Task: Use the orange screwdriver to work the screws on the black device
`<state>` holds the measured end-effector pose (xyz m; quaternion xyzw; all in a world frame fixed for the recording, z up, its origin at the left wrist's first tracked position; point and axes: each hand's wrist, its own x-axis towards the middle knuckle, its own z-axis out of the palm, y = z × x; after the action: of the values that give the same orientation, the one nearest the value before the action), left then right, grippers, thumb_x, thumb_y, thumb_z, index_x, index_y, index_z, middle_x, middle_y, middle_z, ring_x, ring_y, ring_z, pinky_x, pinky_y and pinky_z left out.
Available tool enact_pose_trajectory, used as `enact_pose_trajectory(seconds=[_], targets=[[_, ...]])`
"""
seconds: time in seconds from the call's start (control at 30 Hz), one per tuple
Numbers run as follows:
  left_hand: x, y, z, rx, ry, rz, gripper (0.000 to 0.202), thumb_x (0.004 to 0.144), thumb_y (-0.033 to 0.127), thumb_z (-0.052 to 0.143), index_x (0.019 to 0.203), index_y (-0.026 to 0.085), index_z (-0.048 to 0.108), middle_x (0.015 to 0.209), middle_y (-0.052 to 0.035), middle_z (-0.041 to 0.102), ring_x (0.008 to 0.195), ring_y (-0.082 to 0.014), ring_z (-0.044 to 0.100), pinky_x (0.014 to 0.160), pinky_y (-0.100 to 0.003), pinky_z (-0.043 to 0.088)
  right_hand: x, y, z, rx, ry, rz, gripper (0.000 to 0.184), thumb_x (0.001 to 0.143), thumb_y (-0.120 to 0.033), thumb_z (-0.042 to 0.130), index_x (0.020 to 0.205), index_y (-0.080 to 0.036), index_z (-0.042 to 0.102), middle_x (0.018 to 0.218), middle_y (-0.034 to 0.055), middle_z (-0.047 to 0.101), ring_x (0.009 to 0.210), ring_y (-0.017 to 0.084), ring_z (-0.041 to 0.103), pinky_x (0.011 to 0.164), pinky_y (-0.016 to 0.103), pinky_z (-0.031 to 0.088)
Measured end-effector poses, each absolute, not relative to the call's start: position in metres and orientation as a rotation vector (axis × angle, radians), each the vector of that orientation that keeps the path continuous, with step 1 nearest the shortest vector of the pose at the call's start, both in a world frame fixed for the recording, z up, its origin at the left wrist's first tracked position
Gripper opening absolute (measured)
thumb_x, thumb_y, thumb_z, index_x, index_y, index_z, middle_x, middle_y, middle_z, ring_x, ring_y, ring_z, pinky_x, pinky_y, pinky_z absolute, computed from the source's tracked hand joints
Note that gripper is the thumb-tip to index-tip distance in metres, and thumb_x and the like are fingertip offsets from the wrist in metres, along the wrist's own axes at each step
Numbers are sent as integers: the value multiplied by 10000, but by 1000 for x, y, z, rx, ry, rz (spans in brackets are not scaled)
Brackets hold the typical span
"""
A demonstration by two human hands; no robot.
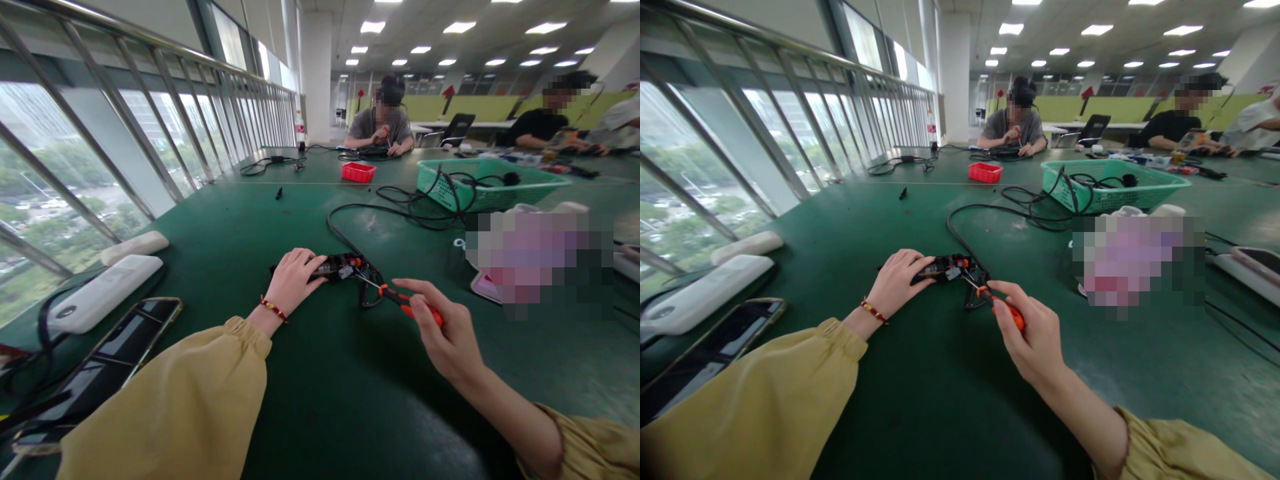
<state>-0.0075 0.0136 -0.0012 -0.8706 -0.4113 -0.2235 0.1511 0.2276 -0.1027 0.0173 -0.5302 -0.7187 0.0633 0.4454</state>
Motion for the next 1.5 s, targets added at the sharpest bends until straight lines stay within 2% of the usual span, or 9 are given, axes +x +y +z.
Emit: enact_pose_trajectory(seconds=[0.2, 0.4, 0.53, 0.7, 0.87, 1.03, 1.2, 1.37, 1.5], targets=[[-8, 15, -3, -2509, -1173, -648, 346, 787, 323, 604, 1091, 164, 553, 968, -80, 560, 929, -223, 490, 806, -354, 428, 226, -101, 13, -1167, -1640, -2, 453, 724, -168, 580, 1147, -172, 418, 790, 9, 525, 671, 134, 551, 622, 278, 460], [-7, 15, -2, -2512, -1180, -653, 348, 782, 319, 611, 1086, 159, 553, 964, -81, 561, 928, -224, 492, 809, -360, 432, 226, -103, 14, -1246, -1757, -55, 178, 775, -193, 563, 950, -196, 534, 490, -76, 455, 452, 99, 460, 568, 268, 438], [-7, 14, -1, -2515, -1189, -652, 351, 778, 314, 617, 1085, 158, 551, 963, -83, 562, 930, -227, 494, 801, -363, 437, 225, -102, 15, -1191, -1676, -175, 338, 719, -196, 604, 1041, -179, 504, 755, 21, 584, 676, 157, 574, 649, 312, 474], [-7, 15, -2, -2527, -1188, -643, 344, 788, 300, 606, 1094, 155, 543, 978, -89, 560, 935, -225, 492, 808, -364, 435, 224, -103, 18, -1193, -1786, -122, 163, 767, -176, 564, 926, -197, 536, 562, -58, 540, 474, 97, 522, 637, 299, 462], [-7, 15, -3, -2531, -1192, -640, 336, 794, 289, 598, 1101, 166, 535, 983, -87, 559, 936, -228, 491, 803, -371, 435, 224, -104, 20, -1167, -1708, -204, 288, 717, -190, 592, 994, -200, 512, 732, 8, 603, 626, 150, 578, 624, 319, 466], [-7, 15, -2, -2527, -1183, -640, 332, 793, 278, 598, 1101, 168, 540, 1003, -89, 562, 954, -228, 492, 832, -380, 426, 223, -104, 21, -1177, -1820, -163, 117, 764, -182, 554, 871, -223, 534, 630, -25, 607, 554, 127, 558, 656, 319, 463], [-7, 14, 0, -2541, -1188, -662, 337, 785, 271, 609, 1097, 161, 546, 1013, -96, 570, 972, -232, 498, 841, -384, 429, 225, -104, 17, -1153, -1694, -224, 291, 712, -184, 605, 985, -199, 506, 771, 25, 601, 693, 168, 583, 650, 326, 475], [-6, 15, -1, -2597, -1195, -709, 325, 784, 238, 607, 1090, 159, 530, 1056, -84, 584, 996, -217, 522, 894, -378, 420, 225, -104, 14, -1181, -1807, -136, 144, 761, -196, 576, 897, -216, 532, 685, -13, 601, 571, 125, 571, 617, 301, 473], [-6, 15, -2, -2655, -1183, -750, 304, 791, 225, 592, 1077, 156, 513, 1047, -75, 603, 988, -206, 547, 897, -368, 425, 225, -104, 13, -1150, -1628, -185, 353, 710, -195, 626, 1037, -196, 492, 839, 36, 589, 706, 162, 599, 630, 312, 497]])
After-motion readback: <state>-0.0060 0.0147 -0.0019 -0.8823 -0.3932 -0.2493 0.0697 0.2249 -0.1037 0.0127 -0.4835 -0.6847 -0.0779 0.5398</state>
